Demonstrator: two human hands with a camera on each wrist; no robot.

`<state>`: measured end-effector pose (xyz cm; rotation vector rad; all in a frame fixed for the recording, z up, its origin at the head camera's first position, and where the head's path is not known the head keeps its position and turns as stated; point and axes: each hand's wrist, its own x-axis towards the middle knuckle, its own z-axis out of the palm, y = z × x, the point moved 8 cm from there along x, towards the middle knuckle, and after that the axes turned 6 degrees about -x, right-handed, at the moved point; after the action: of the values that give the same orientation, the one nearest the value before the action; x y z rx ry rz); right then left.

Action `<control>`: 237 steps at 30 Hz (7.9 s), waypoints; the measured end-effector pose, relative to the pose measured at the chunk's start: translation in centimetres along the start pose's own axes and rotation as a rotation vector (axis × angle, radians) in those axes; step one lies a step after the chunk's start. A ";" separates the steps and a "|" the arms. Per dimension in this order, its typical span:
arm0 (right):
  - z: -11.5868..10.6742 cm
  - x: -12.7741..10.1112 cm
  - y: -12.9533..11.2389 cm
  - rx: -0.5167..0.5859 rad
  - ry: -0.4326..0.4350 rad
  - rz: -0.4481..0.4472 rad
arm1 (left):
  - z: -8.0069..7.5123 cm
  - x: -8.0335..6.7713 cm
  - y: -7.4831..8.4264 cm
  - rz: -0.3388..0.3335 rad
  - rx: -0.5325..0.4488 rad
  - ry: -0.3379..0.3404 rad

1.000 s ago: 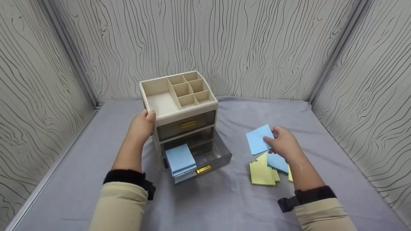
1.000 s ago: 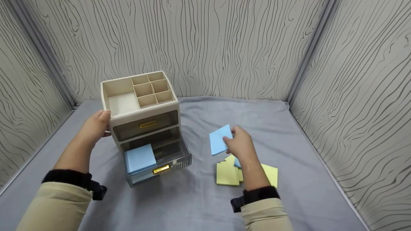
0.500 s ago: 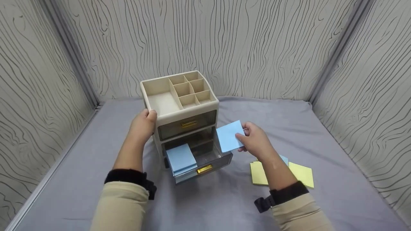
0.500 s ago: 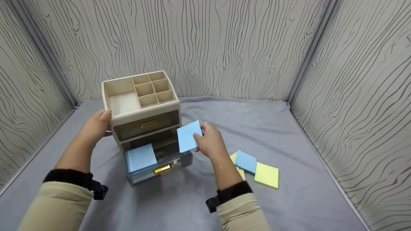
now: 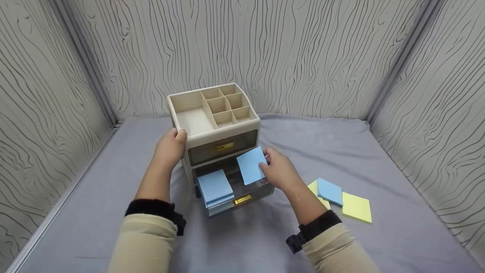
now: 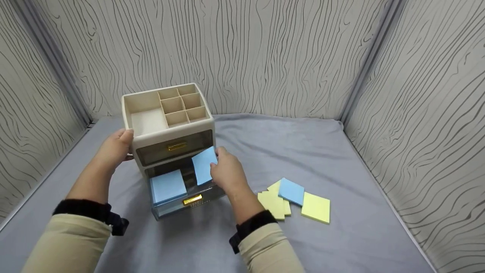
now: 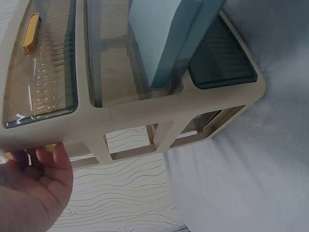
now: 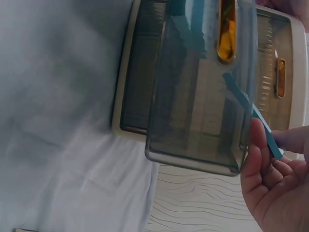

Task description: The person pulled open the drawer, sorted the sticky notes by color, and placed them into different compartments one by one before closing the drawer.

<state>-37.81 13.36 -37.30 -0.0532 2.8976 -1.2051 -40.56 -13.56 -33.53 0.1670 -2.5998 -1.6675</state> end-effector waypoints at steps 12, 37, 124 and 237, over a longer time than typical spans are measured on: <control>1.8 -0.1 -1.7 -0.367 0.008 -0.081 | -0.2 -0.1 0.3 0.027 0.014 0.005; 3.9 0.2 -1.4 -0.453 -0.098 0.004 | -0.1 0.1 0.2 0.025 0.003 -0.006; -7.4 0.7 9.4 -0.223 0.219 0.004 | 0.1 -0.1 -0.1 -0.021 -0.042 -0.032; -9.2 -0.7 19.7 -0.343 -0.108 0.287 | 0.2 0.0 -0.2 -0.027 -0.035 -0.015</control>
<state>-37.87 33.81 -44.76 0.2778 2.8531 -0.6365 -40.59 -13.51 -33.83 0.1897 -2.5886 -1.7286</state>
